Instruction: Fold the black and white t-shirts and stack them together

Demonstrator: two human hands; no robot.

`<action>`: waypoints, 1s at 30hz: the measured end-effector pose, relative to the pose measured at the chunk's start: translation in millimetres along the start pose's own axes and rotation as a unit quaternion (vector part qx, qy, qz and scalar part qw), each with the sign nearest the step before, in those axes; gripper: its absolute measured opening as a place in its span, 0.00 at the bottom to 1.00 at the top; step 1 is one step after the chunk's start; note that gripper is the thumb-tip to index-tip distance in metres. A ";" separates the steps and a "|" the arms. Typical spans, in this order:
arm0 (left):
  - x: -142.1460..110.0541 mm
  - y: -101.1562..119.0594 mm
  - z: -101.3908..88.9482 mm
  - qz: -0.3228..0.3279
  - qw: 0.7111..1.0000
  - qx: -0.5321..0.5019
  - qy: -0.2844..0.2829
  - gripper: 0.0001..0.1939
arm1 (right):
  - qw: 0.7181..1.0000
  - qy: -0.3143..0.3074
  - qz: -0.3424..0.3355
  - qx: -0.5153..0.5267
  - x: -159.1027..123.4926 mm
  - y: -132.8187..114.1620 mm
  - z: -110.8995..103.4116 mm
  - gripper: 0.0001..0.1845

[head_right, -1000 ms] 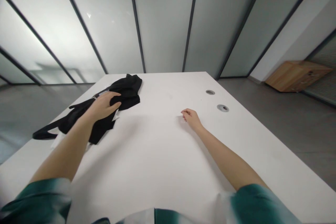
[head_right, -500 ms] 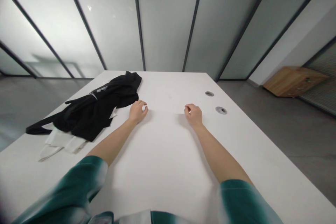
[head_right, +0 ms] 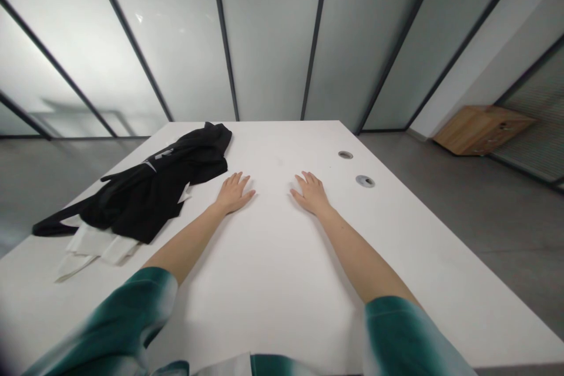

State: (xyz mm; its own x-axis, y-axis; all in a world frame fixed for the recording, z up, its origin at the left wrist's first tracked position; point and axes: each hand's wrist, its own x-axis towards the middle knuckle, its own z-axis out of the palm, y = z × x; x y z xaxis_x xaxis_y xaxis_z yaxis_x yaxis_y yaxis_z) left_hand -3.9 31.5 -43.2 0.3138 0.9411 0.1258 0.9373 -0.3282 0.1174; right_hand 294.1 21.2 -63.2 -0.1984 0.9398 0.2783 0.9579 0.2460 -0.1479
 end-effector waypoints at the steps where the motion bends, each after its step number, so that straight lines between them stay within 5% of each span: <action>1: 0.2 0.2 1.0 -0.008 1.000 0.001 -0.015 0.36 | 1.000 -0.015 -0.003 -0.002 0.1 -0.3 1.1 0.34; 10: 1.2 -1.2 2.5 -0.021 0.996 0.018 -0.083 0.41 | 0.995 -0.100 0.004 -0.019 1.3 -7.6 3.4 0.42; 30: 2.0 0.2 4.1 -0.019 0.995 0.015 -0.095 0.48 | 0.988 -0.154 0.019 -0.023 3.8 -8.3 6.5 0.49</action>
State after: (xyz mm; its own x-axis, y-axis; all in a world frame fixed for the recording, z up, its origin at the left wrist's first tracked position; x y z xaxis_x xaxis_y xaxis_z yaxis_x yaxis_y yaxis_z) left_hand -2.5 33.6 -47.0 0.2980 0.9522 -0.0679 0.9524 -0.2917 0.0891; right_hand 284.0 24.3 -67.0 -0.2089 0.9775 -0.0290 0.9729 0.2047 -0.1072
